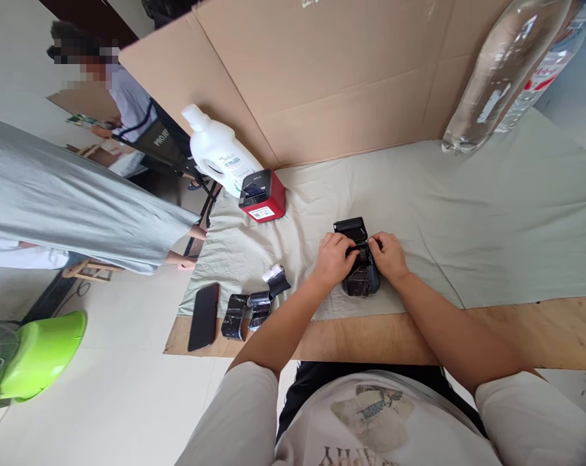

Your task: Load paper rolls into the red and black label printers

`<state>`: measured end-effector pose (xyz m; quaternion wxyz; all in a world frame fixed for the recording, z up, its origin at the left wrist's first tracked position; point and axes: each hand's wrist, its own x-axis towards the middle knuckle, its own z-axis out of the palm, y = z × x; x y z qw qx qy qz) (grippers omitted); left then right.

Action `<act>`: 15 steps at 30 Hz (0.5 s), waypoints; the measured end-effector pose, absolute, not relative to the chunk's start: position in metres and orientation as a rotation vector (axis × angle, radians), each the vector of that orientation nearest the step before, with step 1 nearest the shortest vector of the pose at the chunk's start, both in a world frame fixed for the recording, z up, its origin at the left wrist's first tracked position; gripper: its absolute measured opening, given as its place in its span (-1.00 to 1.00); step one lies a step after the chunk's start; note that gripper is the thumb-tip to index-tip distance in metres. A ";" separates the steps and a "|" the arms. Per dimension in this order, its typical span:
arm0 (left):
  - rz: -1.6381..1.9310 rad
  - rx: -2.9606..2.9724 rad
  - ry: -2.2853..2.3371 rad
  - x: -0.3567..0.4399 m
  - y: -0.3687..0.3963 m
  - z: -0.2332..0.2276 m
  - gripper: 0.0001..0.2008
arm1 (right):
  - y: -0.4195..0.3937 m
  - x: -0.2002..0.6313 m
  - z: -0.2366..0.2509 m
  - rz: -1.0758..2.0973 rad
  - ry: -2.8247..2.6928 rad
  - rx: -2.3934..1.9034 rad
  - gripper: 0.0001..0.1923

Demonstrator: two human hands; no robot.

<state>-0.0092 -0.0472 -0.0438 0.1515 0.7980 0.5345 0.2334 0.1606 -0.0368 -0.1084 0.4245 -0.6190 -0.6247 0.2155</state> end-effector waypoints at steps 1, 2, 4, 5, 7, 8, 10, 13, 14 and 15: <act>0.804 2.259 1.569 -0.011 -0.048 -0.045 -0.84 | -0.037 0.161 -0.108 0.543 -1.554 -1.548 -0.77; 0.941 2.208 1.605 -0.013 -0.048 -0.046 -0.78 | -0.037 0.161 -0.107 0.548 -1.547 -1.544 -0.76; 1.155 2.058 1.643 -0.017 -0.047 -0.051 -0.61 | -0.037 0.161 -0.106 0.555 -1.535 -1.534 -0.76; 1.210 1.969 1.628 -0.019 -0.046 -0.054 -0.52 | -0.038 0.161 -0.106 0.557 -1.527 -1.531 -0.76; 1.232 1.795 1.536 -0.020 -0.046 -0.062 -0.40 | -0.038 0.161 -0.105 0.559 -1.508 -1.528 -0.75; 1.224 1.725 1.475 -0.020 -0.048 -0.066 -0.37 | -0.038 0.162 -0.104 0.561 -1.496 -1.523 -0.74; 1.241 1.636 1.374 -0.019 -0.053 -0.072 -0.35 | -0.039 0.162 -0.103 0.570 -1.467 -1.500 -0.72; 1.322 1.625 1.321 -0.018 -0.067 -0.079 -0.38 | -0.040 0.163 -0.103 0.595 -1.411 -1.447 -0.69; 1.341 1.635 1.317 -0.017 -0.071 -0.080 -0.40 | -0.040 0.163 -0.103 0.605 -1.391 -1.431 -0.67; 1.352 1.647 1.315 -0.017 -0.075 -0.081 -0.43 | -0.040 0.163 -0.102 0.614 -1.372 -1.417 -0.66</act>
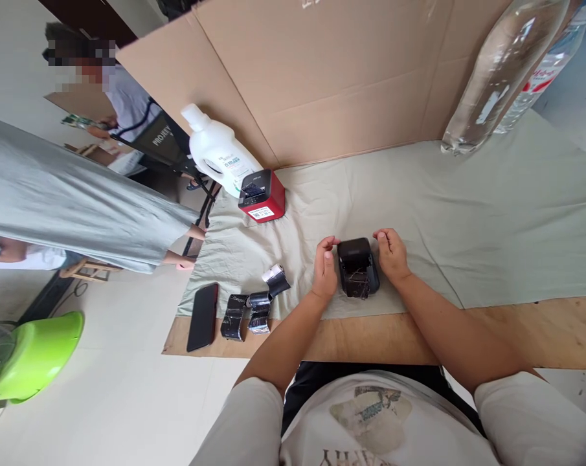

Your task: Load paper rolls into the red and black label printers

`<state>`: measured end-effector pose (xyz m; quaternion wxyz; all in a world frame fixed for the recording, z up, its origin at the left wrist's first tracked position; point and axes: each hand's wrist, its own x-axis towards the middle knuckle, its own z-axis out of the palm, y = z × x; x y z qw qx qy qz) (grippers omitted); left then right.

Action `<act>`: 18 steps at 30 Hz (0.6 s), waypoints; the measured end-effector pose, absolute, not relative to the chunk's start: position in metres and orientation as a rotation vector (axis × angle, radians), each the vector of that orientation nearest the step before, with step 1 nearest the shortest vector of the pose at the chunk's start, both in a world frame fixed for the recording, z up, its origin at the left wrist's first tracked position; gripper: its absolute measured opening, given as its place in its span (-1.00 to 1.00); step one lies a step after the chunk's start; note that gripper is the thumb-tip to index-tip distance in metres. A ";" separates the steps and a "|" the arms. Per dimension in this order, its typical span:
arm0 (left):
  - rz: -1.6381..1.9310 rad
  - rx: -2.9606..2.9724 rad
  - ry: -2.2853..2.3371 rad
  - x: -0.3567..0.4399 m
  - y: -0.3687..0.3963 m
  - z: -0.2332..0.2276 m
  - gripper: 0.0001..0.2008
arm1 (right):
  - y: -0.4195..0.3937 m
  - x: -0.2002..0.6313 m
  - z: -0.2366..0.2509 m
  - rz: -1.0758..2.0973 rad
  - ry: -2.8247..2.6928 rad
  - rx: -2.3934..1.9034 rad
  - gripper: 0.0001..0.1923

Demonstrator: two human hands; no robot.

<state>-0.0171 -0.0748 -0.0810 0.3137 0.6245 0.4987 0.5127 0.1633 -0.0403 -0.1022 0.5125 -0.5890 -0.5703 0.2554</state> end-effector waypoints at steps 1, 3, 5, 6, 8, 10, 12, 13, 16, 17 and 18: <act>1.354 1.657 1.316 -0.017 -0.078 -0.082 -0.45 | -0.041 0.163 -0.102 0.621 -1.356 -1.405 -0.65; 1.354 1.673 1.322 -0.017 -0.083 -0.085 -0.49 | -0.041 0.163 -0.100 0.635 -1.341 -1.391 -0.63; 1.361 1.683 1.335 -0.016 -0.085 -0.088 -0.51 | -0.043 0.162 -0.099 0.652 -1.350 -1.377 -0.63; 1.368 1.683 1.340 -0.016 -0.085 -0.091 -0.51 | -0.045 0.161 -0.098 0.662 -1.368 -1.364 -0.64; 1.365 1.672 1.339 -0.016 -0.084 -0.095 -0.51 | -0.048 0.159 -0.098 0.685 -1.434 -1.320 -0.64; 1.331 1.652 1.321 -0.016 -0.083 -0.099 -0.49 | -0.051 0.157 -0.099 0.716 -1.530 -1.271 -0.59; 1.281 1.634 1.286 -0.017 -0.080 -0.102 -0.47 | -0.052 0.154 -0.101 0.760 -1.616 -1.244 -0.53; 1.256 1.628 1.269 -0.018 -0.079 -0.103 -0.46 | -0.053 0.154 -0.102 0.781 -1.646 -1.241 -0.51; 1.201 1.643 1.233 -0.020 -0.075 -0.104 -0.46 | -0.053 0.152 -0.102 0.822 -1.705 -1.259 -0.46; 1.189 1.653 1.225 -0.021 -0.074 -0.105 -0.46 | -0.053 0.152 -0.100 0.830 -1.725 -1.266 -0.44; 1.182 1.661 1.220 -0.021 -0.074 -0.105 -0.46 | -0.053 0.152 -0.099 0.839 -1.745 -1.270 -0.42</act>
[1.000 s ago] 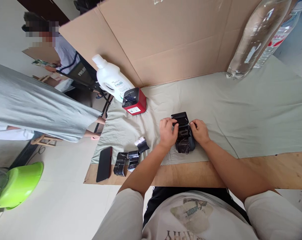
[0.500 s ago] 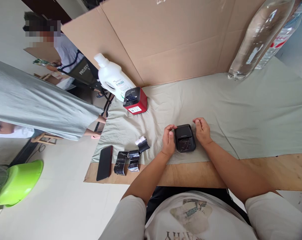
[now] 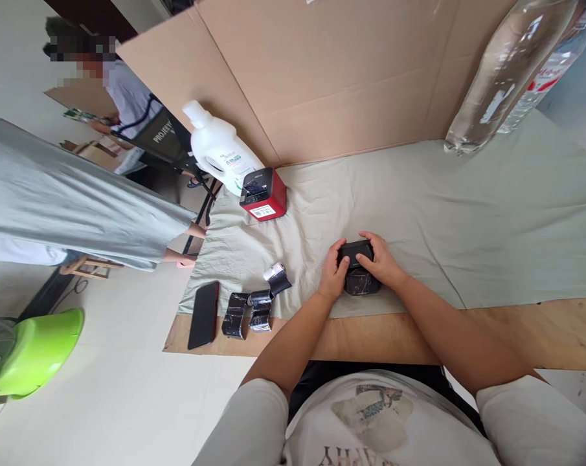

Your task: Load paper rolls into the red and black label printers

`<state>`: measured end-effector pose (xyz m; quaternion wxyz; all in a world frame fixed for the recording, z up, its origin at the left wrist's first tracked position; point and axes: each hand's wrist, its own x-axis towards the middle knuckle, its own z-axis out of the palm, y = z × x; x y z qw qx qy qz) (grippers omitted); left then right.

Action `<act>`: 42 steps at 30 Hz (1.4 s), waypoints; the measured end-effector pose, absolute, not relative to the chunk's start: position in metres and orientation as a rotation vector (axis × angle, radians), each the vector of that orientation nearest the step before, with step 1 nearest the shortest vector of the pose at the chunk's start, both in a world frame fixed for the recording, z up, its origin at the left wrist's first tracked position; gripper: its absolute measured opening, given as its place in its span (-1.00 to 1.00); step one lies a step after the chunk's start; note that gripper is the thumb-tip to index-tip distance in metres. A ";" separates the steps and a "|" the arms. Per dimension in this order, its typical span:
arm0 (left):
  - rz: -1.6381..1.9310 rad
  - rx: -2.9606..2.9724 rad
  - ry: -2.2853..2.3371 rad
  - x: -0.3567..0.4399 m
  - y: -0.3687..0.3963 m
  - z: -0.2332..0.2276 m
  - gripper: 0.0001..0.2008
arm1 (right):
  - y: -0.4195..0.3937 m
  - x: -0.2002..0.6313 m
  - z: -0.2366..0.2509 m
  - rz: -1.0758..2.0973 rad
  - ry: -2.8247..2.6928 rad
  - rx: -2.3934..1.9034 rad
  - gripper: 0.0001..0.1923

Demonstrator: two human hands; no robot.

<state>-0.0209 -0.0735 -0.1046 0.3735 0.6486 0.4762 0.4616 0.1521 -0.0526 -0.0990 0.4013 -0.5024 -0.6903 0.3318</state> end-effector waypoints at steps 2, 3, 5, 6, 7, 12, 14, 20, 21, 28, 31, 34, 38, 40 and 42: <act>1.179 1.665 1.203 -0.021 -0.073 -0.105 -0.44 | -0.052 0.152 -0.096 0.870 -1.779 -1.276 -0.39; 1.181 1.661 1.192 -0.021 -0.072 -0.105 -0.43 | -0.051 0.152 -0.094 0.891 -1.790 -1.278 -0.37; 1.190 1.651 1.165 -0.021 -0.072 -0.105 -0.43 | -0.050 0.153 -0.092 0.937 -1.801 -1.284 -0.36; 1.196 1.646 1.153 -0.020 -0.072 -0.105 -0.43 | -0.049 0.153 -0.092 0.956 -1.801 -1.289 -0.36; 1.202 1.642 1.145 -0.020 -0.072 -0.105 -0.43 | -0.049 0.153 -0.092 0.970 -1.795 -1.297 -0.35; 1.223 1.629 1.131 -0.019 -0.072 -0.105 -0.42 | -0.048 0.155 -0.097 0.999 -1.742 -1.306 -0.35; 1.241 1.614 1.133 -0.019 -0.073 -0.107 -0.42 | -0.050 0.155 -0.099 1.009 -1.721 -1.327 -0.36; 1.460 1.668 1.112 -0.017 -0.081 -0.109 -0.53 | -0.056 0.157 -0.092 1.112 -1.603 -1.375 -0.32; 1.485 1.730 1.100 -0.017 -0.084 -0.108 -0.56 | -0.056 0.158 -0.089 1.151 -1.592 -1.373 -0.30; 1.577 1.887 1.151 -0.019 -0.088 -0.106 -0.59 | -0.062 0.162 -0.070 1.415 -1.500 -1.329 -0.25; 1.562 1.809 1.301 -0.020 -0.082 -0.111 -0.59 | -0.048 0.172 -0.062 1.459 -1.268 -1.286 -0.35; 1.335 1.896 1.410 -0.018 -0.077 -0.115 -0.62 | -0.009 0.205 -0.049 1.349 -1.001 -1.341 -0.46; 1.006 2.147 1.417 -0.012 -0.075 -0.114 -0.68 | 0.059 0.281 -0.028 0.980 -0.730 -1.630 -0.57; 0.926 2.203 1.419 -0.009 -0.075 -0.112 -0.73 | 0.085 0.318 -0.019 0.873 -0.687 -1.704 -0.62; 0.896 2.226 1.428 -0.007 -0.075 -0.109 -0.77 | 0.100 0.349 -0.014 0.770 -0.659 -1.778 -0.63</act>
